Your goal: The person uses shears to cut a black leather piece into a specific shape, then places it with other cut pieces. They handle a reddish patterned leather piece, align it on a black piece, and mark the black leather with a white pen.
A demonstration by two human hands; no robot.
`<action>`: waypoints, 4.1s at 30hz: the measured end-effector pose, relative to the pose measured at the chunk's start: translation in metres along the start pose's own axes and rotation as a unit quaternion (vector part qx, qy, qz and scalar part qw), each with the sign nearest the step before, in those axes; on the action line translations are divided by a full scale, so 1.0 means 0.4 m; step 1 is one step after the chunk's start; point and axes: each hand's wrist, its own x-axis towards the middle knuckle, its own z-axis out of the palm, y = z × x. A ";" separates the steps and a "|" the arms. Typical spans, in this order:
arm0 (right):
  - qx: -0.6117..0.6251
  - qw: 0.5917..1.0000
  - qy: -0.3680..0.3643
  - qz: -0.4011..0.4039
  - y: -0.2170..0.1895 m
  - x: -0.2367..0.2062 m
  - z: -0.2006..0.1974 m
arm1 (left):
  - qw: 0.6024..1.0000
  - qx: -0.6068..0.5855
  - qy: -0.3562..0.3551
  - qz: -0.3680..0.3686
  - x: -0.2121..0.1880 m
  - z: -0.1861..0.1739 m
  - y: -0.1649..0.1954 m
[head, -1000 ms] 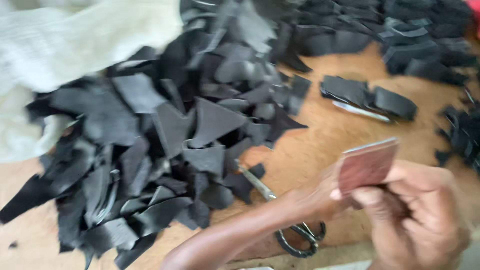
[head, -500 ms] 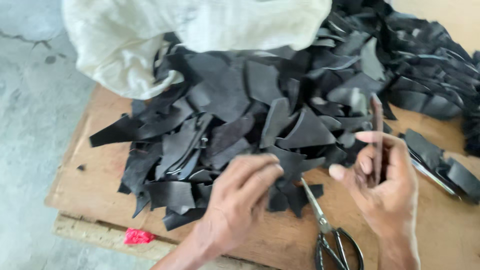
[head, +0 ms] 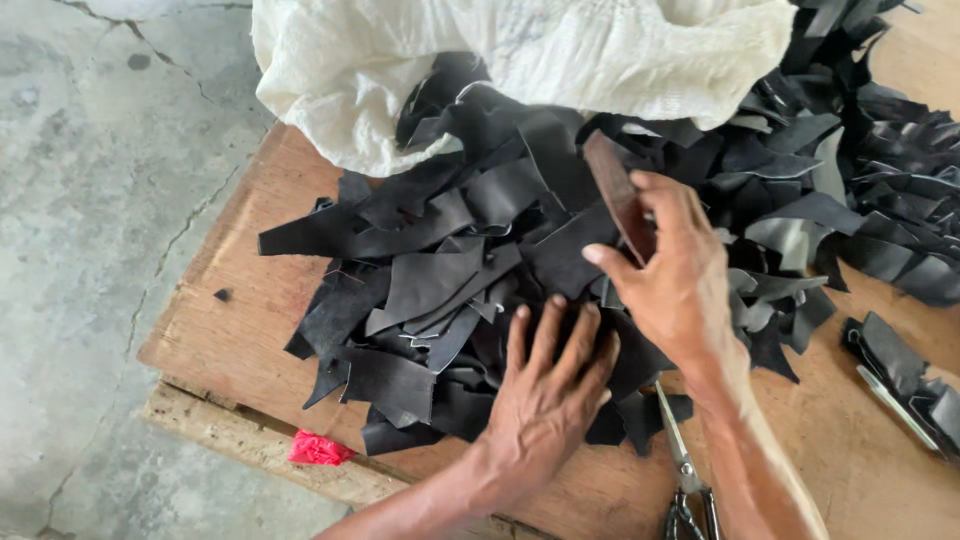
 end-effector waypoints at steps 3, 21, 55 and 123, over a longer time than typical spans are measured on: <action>-0.064 0.986 -0.045 0.148 0.049 -0.028 0.001 | 0.999 -0.016 -0.028 0.041 -0.040 0.007 0.001; -0.031 0.998 -0.014 0.043 0.141 -0.018 0.042 | 0.980 -0.132 -0.063 -0.136 0.267 -0.159 -0.231; 0.230 0.901 -0.081 0.358 0.046 -0.186 -0.066 | 0.997 -0.069 0.026 -0.002 -0.145 -0.063 -0.073; 0.008 0.936 0.035 0.351 -0.018 -0.307 -0.087 | 0.996 -0.094 0.000 0.006 0.056 -0.143 -0.124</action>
